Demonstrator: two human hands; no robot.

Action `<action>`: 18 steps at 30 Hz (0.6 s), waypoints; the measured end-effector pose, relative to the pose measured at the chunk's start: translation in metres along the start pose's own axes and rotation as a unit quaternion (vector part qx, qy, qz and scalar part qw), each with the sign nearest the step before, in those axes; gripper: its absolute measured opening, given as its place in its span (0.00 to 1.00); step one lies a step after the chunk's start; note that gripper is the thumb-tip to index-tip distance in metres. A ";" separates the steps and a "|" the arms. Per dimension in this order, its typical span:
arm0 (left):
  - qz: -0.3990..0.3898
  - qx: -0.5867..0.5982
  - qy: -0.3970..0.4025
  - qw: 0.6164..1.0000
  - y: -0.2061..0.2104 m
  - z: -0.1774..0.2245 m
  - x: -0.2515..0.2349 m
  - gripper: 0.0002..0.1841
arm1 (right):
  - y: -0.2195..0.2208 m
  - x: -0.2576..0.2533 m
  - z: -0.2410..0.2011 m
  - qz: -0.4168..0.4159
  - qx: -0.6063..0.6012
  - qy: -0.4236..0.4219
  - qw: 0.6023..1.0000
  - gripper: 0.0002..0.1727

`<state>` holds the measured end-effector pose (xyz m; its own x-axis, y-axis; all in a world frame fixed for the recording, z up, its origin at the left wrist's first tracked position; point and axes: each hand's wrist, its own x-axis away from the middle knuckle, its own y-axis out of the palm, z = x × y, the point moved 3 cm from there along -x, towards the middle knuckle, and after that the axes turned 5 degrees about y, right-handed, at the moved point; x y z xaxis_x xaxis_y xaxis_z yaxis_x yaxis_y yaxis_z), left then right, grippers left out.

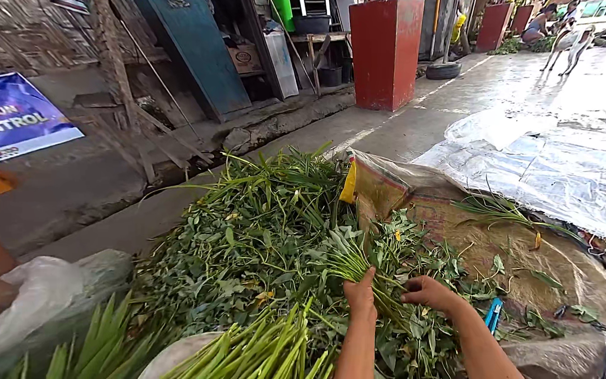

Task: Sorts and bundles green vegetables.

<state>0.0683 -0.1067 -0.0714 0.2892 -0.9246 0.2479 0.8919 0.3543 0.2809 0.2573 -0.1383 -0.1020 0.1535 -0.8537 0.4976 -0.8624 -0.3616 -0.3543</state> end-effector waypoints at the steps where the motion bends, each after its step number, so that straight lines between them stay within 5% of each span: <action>1: 0.019 0.009 0.010 1.000 0.001 0.002 -0.001 0.24 | -0.006 0.000 0.013 -0.003 0.067 0.041 0.997 0.20; 4: 0.023 0.016 0.031 0.999 0.004 0.017 -0.006 0.27 | -0.021 0.009 0.041 0.031 0.122 0.120 0.985 0.24; 7: -0.001 -0.009 0.035 0.999 0.018 0.024 0.007 0.31 | -0.026 0.017 0.010 0.096 0.031 0.032 0.994 0.30; 11: -0.055 -0.068 0.024 0.996 0.026 0.029 0.025 0.29 | -0.003 0.013 -0.046 0.091 -0.151 -0.085 0.981 0.22; 15: -0.020 -0.048 0.053 0.997 0.017 0.042 0.023 0.26 | 0.036 -0.006 -0.061 0.142 -0.452 -0.167 0.865 0.06; 17: 0.013 -0.024 0.078 0.997 0.012 0.053 0.019 0.27 | 0.044 -0.011 -0.062 0.100 -0.571 -0.168 0.798 0.08; 18: 0.024 -0.015 0.087 0.996 0.009 0.059 0.016 0.27 | 0.042 -0.012 -0.063 0.080 -0.574 -0.158 0.800 0.08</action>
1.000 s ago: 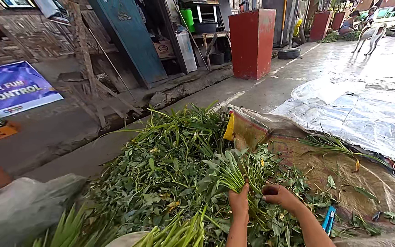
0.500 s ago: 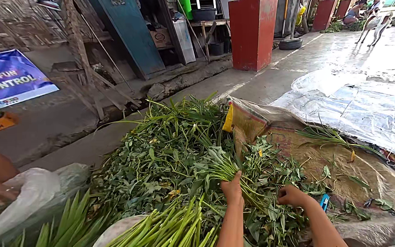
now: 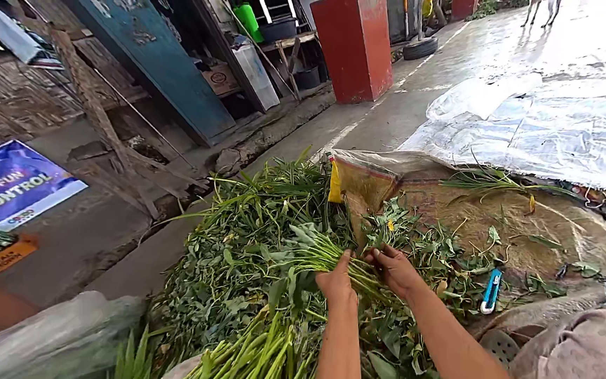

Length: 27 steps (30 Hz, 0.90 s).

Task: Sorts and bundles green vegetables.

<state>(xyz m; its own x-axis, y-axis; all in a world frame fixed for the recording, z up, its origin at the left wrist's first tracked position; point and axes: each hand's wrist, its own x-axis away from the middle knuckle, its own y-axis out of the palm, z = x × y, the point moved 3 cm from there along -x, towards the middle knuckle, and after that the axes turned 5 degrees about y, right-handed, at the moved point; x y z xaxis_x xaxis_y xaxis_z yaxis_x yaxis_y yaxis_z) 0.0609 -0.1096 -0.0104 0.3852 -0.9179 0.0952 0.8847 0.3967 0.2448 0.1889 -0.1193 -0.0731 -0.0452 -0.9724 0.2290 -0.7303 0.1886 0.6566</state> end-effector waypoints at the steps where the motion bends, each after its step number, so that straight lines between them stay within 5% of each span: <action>1: 0.007 0.007 0.007 1.000 -0.001 0.006 -0.004 0.26 | -0.003 -0.003 -0.006 -0.009 0.051 0.015 0.999 0.09; 3: 0.015 0.020 0.020 1.000 -0.003 0.018 -0.009 0.25 | -0.016 -0.010 -0.024 0.040 0.285 0.020 0.958 0.12; 4: 0.012 0.021 0.025 0.999 -0.005 0.024 -0.013 0.24 | -0.024 -0.011 -0.032 0.074 0.426 0.039 0.901 0.18; 5: -0.002 0.020 0.027 0.999 -0.006 0.030 -0.017 0.24 | -0.031 -0.012 -0.038 0.083 0.528 0.067 0.843 0.30; 7: -0.039 0.015 0.016 0.999 -0.001 0.038 -0.022 0.24 | -0.024 -0.012 -0.052 0.040 0.589 0.095 0.801 0.52; 8: -0.052 0.017 0.005 0.998 0.004 0.041 -0.021 0.25 | -0.007 -0.008 -0.060 -0.005 0.589 0.086 0.804 0.50; 13: -0.044 0.125 0.053 0.990 0.020 0.084 -0.018 0.23 | 0.083 0.001 -0.080 -0.223 0.490 -0.022 0.843 0.10; 17: -0.059 0.199 0.213 0.955 0.002 0.168 -0.028 0.18 | 0.167 0.006 -0.091 -0.361 0.383 -0.130 0.840 0.18; 22: -0.072 0.124 0.315 0.938 -0.084 0.265 -0.032 0.20 | 0.281 0.020 -0.091 -0.484 0.461 -0.247 0.702 0.22; 27: 0.067 -0.012 0.169 0.983 -0.245 0.264 -0.028 0.36 | 0.338 0.018 -0.051 -0.590 0.525 -0.219 0.573 0.19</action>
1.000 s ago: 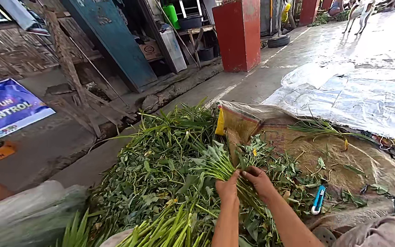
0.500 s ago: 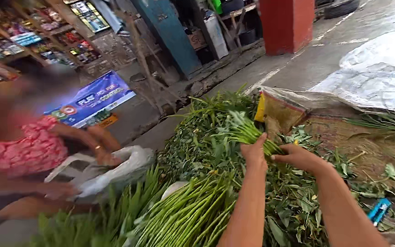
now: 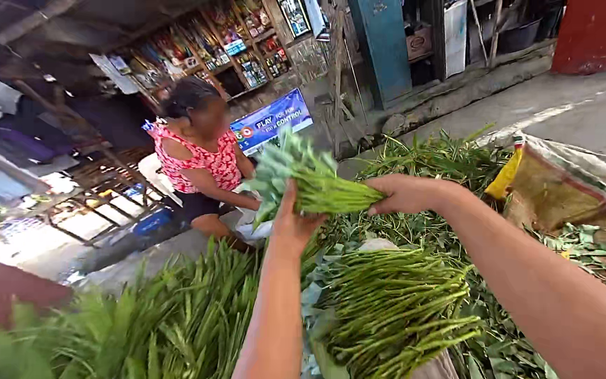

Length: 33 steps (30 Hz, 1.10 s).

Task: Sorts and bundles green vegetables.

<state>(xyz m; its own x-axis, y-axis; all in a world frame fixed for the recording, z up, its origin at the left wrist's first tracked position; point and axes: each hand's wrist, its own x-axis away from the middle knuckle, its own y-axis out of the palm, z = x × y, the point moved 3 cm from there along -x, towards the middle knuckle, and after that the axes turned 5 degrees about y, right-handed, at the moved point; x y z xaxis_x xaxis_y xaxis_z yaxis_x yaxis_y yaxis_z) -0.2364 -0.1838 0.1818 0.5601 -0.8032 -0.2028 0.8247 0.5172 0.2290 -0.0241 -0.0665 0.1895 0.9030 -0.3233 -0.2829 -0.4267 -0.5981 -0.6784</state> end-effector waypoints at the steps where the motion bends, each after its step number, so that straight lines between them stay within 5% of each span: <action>1: 0.049 -0.034 -0.038 0.998 -0.033 -0.013 0.002 0.39 | 0.008 -0.005 0.006 -0.045 0.000 0.022 0.999 0.18; 4: 0.168 -0.267 -0.046 0.948 -0.106 -0.041 0.012 0.37 | 0.031 -0.001 0.038 -0.157 -0.013 0.109 0.981 0.18; 6: 0.154 -0.421 0.095 0.889 -0.106 -0.028 0.020 0.36 | 0.041 0.011 0.055 -0.206 -0.028 0.158 0.965 0.20; 10: -0.149 -0.523 0.347 0.764 -0.009 -0.011 0.032 0.20 | 0.054 0.020 0.070 -0.254 -0.099 0.182 0.945 0.17; 12: -0.312 -0.535 0.325 0.715 0.030 -0.036 0.026 0.21 | 0.059 0.018 0.069 -0.250 -0.102 0.193 0.944 0.18; 14: -0.371 -0.579 0.253 0.681 0.039 -0.066 0.023 0.24 | 0.059 0.023 0.064 -0.205 -0.074 0.200 0.955 0.19; 18: -0.302 -0.627 0.155 0.702 0.014 -0.083 0.034 0.27 | 0.031 0.093 0.035 0.041 0.031 0.294 0.954 0.31; 20: -0.274 -0.633 0.103 0.717 0.003 -0.082 0.039 0.27 | 0.029 0.171 0.034 0.185 0.021 0.332 0.925 0.20; 21: -0.272 -0.631 0.088 0.721 -0.002 -0.081 0.039 0.26 | 0.039 0.211 0.034 0.196 -0.004 0.378 0.905 0.18; 23: -0.290 -0.600 0.059 0.744 -0.014 -0.079 0.039 0.27 | 0.084 0.259 0.027 0.072 -0.120 0.467 0.873 0.25; 26: -0.365 -0.528 -0.036 0.766 -0.025 -0.068 0.036 0.38 | 0.176 0.245 0.012 -0.046 -0.292 0.458 0.839 0.35; 29: -0.389 -0.544 -0.085 0.739 -0.023 -0.056 0.040 0.57 | 0.218 0.189 0.007 0.148 -0.375 0.446 0.799 0.39; 33: -0.385 -0.536 -0.127 0.741 -0.040 -0.055 0.057 0.54 | 0.210 0.127 -0.002 0.266 -0.373 0.439 0.773 0.53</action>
<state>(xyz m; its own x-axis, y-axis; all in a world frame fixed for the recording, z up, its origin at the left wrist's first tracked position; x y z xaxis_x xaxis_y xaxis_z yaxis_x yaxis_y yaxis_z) -0.2337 -0.2339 0.1083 -0.0298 -0.9412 0.3365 0.5578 -0.2950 -0.7758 0.0013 -0.2349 0.0124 0.3477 -0.8454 0.4054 -0.9317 -0.3601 0.0483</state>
